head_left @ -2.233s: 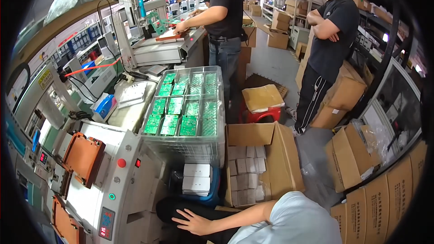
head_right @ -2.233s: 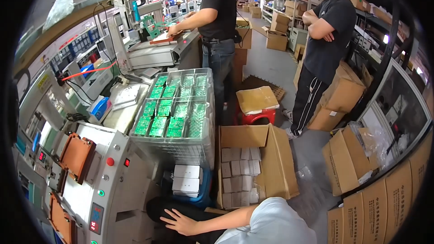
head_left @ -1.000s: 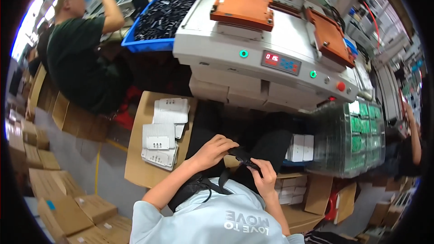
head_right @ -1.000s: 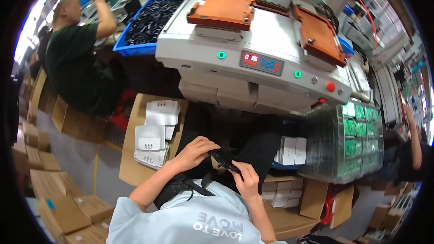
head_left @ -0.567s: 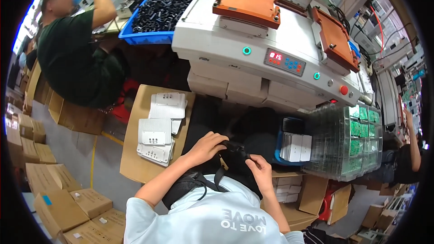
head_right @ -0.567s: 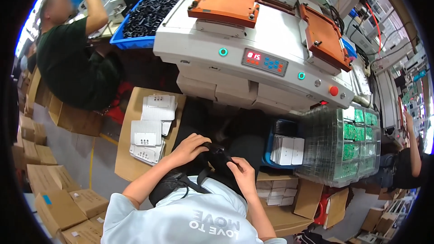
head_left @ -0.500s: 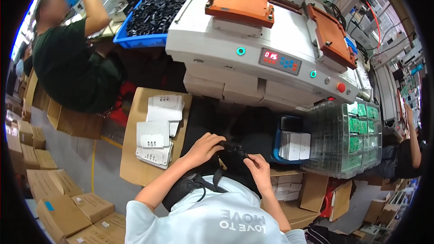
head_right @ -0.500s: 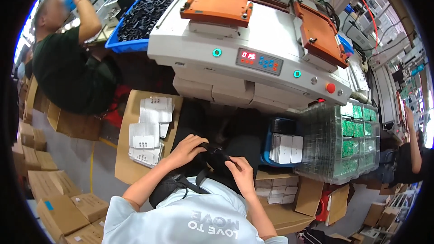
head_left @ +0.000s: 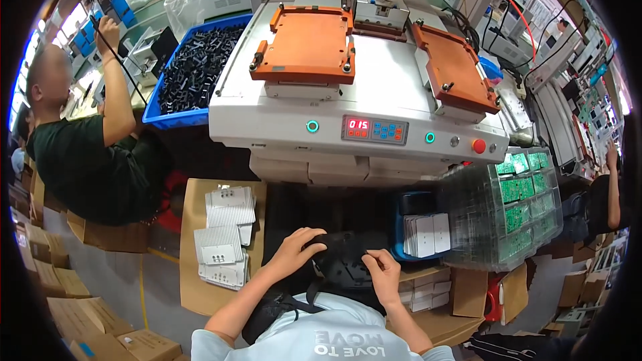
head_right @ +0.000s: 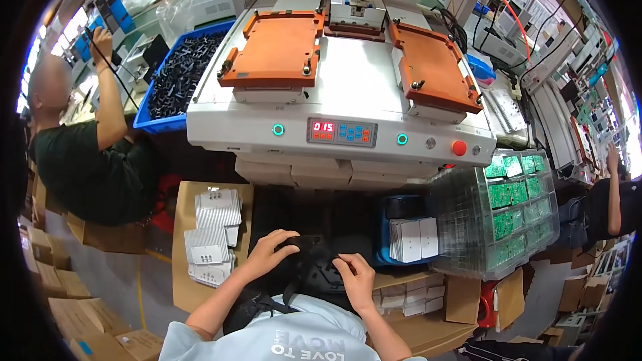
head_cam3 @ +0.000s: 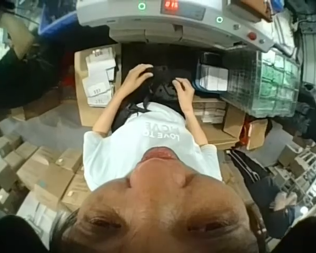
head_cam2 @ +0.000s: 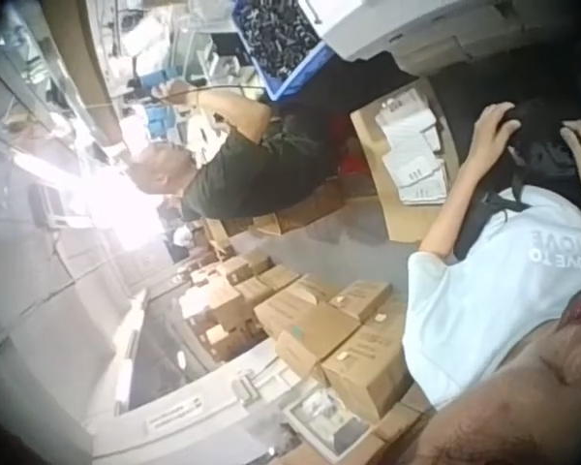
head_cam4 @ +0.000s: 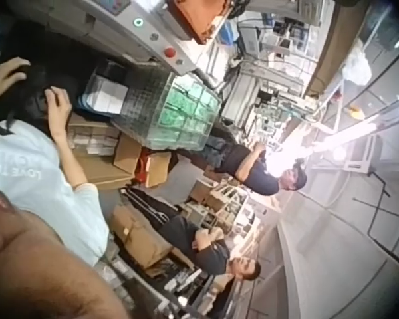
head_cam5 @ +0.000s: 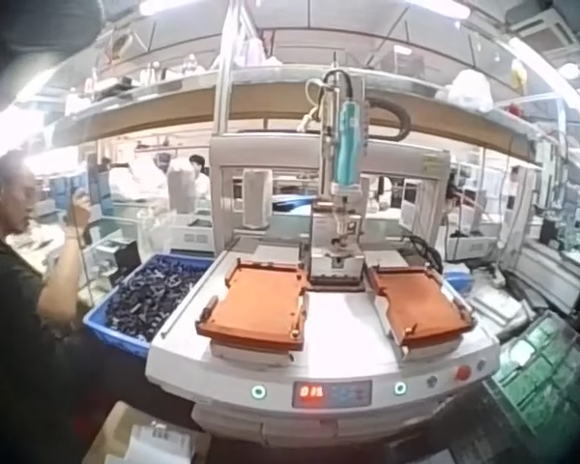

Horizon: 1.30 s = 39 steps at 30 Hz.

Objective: Packaging and organizing electronic products and components into shipping boxes in a factory environment.

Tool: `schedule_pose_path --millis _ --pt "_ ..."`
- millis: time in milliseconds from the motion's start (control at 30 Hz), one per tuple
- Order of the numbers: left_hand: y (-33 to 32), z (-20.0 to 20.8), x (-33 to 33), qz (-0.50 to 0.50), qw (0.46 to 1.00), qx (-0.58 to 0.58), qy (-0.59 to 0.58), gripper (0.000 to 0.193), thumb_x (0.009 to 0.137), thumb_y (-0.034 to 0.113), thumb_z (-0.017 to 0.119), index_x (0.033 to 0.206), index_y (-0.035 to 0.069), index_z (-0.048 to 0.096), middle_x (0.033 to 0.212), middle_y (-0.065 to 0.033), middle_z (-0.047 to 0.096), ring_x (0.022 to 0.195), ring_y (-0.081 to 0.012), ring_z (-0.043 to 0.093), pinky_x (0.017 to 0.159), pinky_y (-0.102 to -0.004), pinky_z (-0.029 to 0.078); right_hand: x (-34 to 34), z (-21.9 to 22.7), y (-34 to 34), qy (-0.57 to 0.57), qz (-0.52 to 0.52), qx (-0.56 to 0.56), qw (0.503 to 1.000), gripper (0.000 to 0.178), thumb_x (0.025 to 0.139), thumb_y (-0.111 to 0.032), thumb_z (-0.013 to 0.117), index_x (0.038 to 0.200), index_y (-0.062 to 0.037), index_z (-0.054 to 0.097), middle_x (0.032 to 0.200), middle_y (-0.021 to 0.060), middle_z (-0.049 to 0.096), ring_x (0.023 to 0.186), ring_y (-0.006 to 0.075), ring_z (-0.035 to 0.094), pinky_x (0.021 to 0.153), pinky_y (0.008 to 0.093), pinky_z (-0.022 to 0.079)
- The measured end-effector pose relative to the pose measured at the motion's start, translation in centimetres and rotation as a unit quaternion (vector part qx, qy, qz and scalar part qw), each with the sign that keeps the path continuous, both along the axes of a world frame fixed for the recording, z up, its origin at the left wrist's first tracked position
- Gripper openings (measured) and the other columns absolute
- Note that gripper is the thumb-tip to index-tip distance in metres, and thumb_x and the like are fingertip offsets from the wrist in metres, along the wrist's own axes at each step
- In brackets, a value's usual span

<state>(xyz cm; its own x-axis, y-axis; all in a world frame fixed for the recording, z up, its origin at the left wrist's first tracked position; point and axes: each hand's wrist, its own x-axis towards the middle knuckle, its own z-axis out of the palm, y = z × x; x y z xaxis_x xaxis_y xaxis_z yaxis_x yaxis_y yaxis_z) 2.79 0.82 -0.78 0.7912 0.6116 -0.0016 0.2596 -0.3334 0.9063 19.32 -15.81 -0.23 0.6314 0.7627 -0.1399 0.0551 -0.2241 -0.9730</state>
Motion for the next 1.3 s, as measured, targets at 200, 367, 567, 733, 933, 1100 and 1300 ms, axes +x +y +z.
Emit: schedule_pose_path --millis 200,367,567,733,933,1100,1300 --pt "2.4 1.9 1.9 0.022 0.981 -0.181 -0.071 0.042 0.088 0.021 0.063 0.126 0.007 0.052 0.113 -0.0071 0.059 0.105 -0.0200 0.056 0.086 -0.0315 0.045 1.8 1.6 1.5 0.007 -0.062 0.062 0.996 0.009 0.086 -0.002 0.062 0.093 0.0036 0.060 0.080 0.0009 0.052 0.070 0.0066 0.046 0.062 0.0188 0.037" --pt "7.8 -1.3 1.7 -0.088 0.950 -0.278 -0.110 0.049 0.097 0.034 0.049 0.134 0.003 0.045 0.114 -0.0102 0.057 0.106 -0.0192 0.055 0.094 -0.0324 0.043 5.2 2.8 4.9 0.015 -0.055 0.109 0.992 0.008 0.085 -0.002 0.062 0.093 0.0021 0.061 0.083 0.0027 0.053 0.073 0.0095 0.049 0.064 0.0206 0.039" --pt "14.7 -9.4 1.4 -0.181 0.916 -0.204 0.293 0.048 0.095 0.034 0.051 0.132 0.003 0.047 0.120 -0.0154 0.058 0.112 -0.0252 0.053 0.099 -0.0361 0.040 6.8 2.0 10.9 -0.141 0.174 -0.019 0.974 0.014 0.077 -0.005 0.069 0.090 0.0010 0.065 0.080 0.0139 0.061 0.074 0.0268 0.061 0.067 0.0312 0.048" --pt "15.3 -12.1 -2.3 -0.007 0.995 -0.055 0.084 0.046 0.090 0.030 0.057 0.125 0.001 0.050 0.122 -0.0178 0.055 0.111 -0.0313 0.053 0.095 -0.0387 0.042 6.3 0.4 14.2 -0.276 0.343 0.000 0.898 0.020 0.078 -0.016 0.072 0.095 -0.0064 0.066 0.083 0.0096 0.065 0.070 0.0274 0.064 0.059 0.0354 0.051" --pt "13.8 -13.1 -6.2 0.189 0.965 -0.070 0.171 0.048 0.089 0.033 0.058 0.126 0.003 0.050 0.115 -0.0189 0.060 0.109 -0.0329 0.055 0.093 -0.0392 0.044 6.4 5.9 18.8 -0.245 0.473 0.048 0.845 0.022 0.080 -0.021 0.070 0.097 -0.0083 0.064 0.084 0.0048 0.061 0.068 0.0234 0.063 0.058 0.0328 0.051" --pt "8.2 -8.7 -9.7 0.255 0.880 -0.267 0.298 0.038 0.087 0.032 0.059 0.114 0.006 0.060 0.099 -0.0194 0.066 0.097 -0.0360 0.062 0.085 -0.0393 0.049 6.3 13.1 22.1 -0.168 0.480 0.089 0.857 0.017 0.080 -0.013 0.070 0.093 -0.0048 0.065 0.084 0.0087 0.061 0.068 0.0255 0.061 0.058 0.0332 0.049" --pt "-0.2 -5.9 -13.0 0.394 0.816 -0.303 0.295 0.033 0.086 0.031 0.061 0.106 0.005 0.063 0.100 -0.0177 0.066 0.094 -0.0318 0.063 0.081 -0.0388 0.049 5.3 16.0 23.8 -0.108 0.484 0.060 0.866 0.015 0.080 -0.007 0.069 0.094 -0.0029 0.065 0.082 0.0111 0.060 0.070 0.0254 0.060 0.060 0.0325 0.048"
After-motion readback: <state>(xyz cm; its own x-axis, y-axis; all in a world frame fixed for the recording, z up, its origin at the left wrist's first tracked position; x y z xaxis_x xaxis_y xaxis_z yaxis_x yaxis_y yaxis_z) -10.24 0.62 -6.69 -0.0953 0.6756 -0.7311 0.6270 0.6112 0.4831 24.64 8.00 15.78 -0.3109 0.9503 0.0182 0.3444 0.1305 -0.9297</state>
